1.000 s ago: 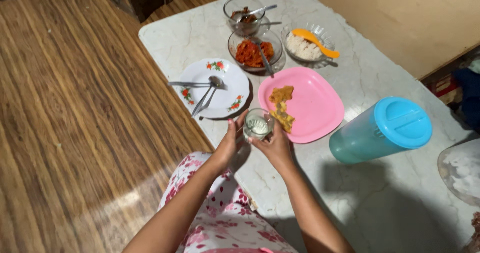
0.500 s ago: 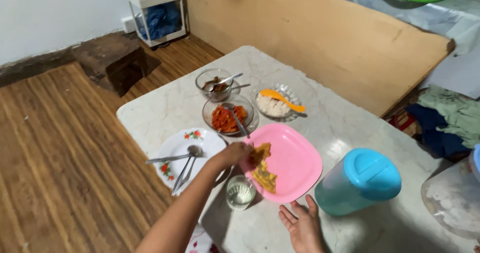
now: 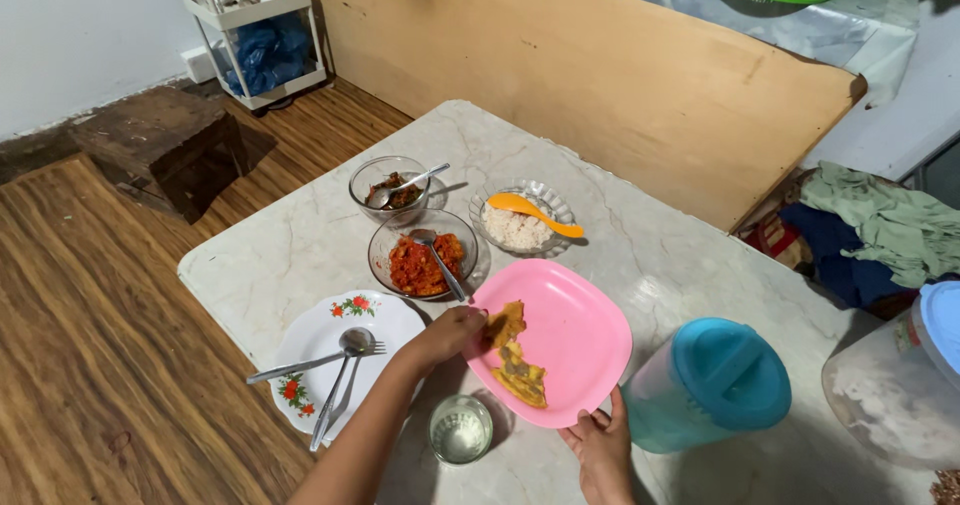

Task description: The person arranges food items on a table, including rice, a red dish, and a dark dish, using a spoon and fork. They pour water from a blue pitcher into a glass and a metal cup, then place the utensils on a plate.

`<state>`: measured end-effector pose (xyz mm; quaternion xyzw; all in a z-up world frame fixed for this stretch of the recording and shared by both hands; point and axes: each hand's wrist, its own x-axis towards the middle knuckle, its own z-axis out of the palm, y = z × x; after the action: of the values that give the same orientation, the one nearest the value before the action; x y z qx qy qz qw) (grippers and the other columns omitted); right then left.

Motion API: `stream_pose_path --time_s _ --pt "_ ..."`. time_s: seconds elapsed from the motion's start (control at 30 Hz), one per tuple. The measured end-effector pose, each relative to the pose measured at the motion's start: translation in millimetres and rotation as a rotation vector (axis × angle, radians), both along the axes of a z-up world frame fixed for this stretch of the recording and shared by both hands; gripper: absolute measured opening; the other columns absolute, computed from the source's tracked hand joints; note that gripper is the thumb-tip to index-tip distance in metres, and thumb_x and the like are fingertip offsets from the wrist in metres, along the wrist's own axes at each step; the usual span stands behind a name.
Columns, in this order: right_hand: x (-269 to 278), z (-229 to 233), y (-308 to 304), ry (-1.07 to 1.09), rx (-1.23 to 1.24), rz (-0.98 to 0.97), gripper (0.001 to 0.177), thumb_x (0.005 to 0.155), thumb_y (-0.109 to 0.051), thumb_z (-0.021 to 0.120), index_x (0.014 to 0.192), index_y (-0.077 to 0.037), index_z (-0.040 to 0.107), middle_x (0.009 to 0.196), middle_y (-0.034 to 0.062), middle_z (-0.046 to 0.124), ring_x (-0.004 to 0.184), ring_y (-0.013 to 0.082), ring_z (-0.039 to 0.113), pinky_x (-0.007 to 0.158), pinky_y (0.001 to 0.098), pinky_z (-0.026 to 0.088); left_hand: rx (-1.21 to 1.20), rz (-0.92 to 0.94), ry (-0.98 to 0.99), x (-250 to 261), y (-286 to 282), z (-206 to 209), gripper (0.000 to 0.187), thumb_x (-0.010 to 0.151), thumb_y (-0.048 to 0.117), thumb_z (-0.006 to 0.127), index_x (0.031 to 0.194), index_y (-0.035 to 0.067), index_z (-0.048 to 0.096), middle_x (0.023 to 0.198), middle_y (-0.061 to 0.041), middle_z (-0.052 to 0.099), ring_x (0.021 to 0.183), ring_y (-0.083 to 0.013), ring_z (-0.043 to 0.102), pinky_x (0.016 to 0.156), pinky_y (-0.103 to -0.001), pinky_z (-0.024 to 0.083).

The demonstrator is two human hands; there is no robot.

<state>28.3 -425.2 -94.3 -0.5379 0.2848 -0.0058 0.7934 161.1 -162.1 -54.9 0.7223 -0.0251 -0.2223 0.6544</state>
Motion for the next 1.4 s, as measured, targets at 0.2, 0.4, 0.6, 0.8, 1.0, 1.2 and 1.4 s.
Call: stream_pose_path --time_s 0.2,0.4,0.6,0.8,1.0,1.2,1.4 --pt "-13 -37 -29 0.020 0.078 -0.023 0.057 0.099 -0.009 0.052 0.153 -0.012 0.032 0.128 0.0178 0.058 0.109 0.0366 0.068 0.096 0.0505 0.055 0.588 -0.262 -0.300 -34 7 59 0.049 0.103 0.037 0.044 0.120 0.002 0.074 0.112 -0.023 0.076 0.103 -0.0333 0.070 0.098 -0.041 0.052" --pt "-64 -36 -90 -0.378 -0.474 -0.238 0.076 0.081 -0.004 0.073 0.146 0.000 0.033 0.129 0.0165 0.048 0.113 0.0297 0.060 0.093 0.0489 0.057 0.415 -0.516 -0.585 -89 -44 127 0.102 0.090 0.060 0.068 0.155 -0.005 0.025 0.163 -0.030 0.025 0.155 -0.0387 0.021 0.122 -0.042 0.025" --pt "-50 36 -103 -0.679 -1.083 -0.249 0.127 0.066 -0.018 0.092 0.157 -0.004 0.005 0.151 0.0177 0.029 0.136 0.0328 0.038 0.107 0.0463 0.041 0.117 -0.445 -0.670 -96 -157 112 0.146 0.066 0.052 0.092 0.160 -0.005 -0.004 0.166 -0.035 0.016 0.157 -0.0426 0.021 0.124 -0.043 0.026" --pt "-42 67 -77 -0.791 -1.029 -0.220 0.127 0.065 -0.024 0.093 0.158 -0.008 0.008 0.147 0.0140 0.038 0.131 0.0284 0.047 0.105 0.0442 0.046 -0.229 -0.158 -0.779 -108 -223 88 0.118 0.051 0.029 0.094 0.152 0.003 0.040 0.144 -0.023 0.059 0.136 -0.0385 0.058 0.114 -0.042 0.048" --pt "-13 116 -114 -0.684 -0.514 -0.067 0.120 0.067 -0.019 0.088 0.156 -0.015 0.008 0.143 0.0084 0.038 0.127 0.0209 0.050 0.093 0.0435 0.059 -0.148 -0.009 -0.740 -85 -263 108 0.105 0.057 0.026 0.093 0.145 0.003 0.041 0.136 -0.020 0.058 0.131 -0.0376 0.057 0.109 -0.042 0.048" --pt "103 161 -141 -0.833 -1.117 -0.145 0.120 0.063 -0.015 0.095 0.155 -0.008 0.019 0.143 0.0195 0.048 0.130 0.0308 0.055 0.104 0.0451 0.051 -0.156 0.124 -0.963 20 -285 128 0.116 0.060 0.032 0.098 0.150 -0.003 0.033 0.144 -0.027 0.050 0.137 -0.0444 0.048 0.114 -0.047 0.039" --pt "185 147 -121 -0.792 -1.115 -0.104 0.131 0.057 -0.017 0.094 0.157 -0.003 0.011 0.148 0.0252 0.046 0.133 0.0373 0.055 0.105 0.0450 0.050 -0.019 0.176 -0.908 113 -257 115 0.113 0.059 0.034 0.098 0.143 -0.008 0.034 0.134 -0.031 0.052 0.128 -0.0411 0.053 0.108 -0.046 0.044"
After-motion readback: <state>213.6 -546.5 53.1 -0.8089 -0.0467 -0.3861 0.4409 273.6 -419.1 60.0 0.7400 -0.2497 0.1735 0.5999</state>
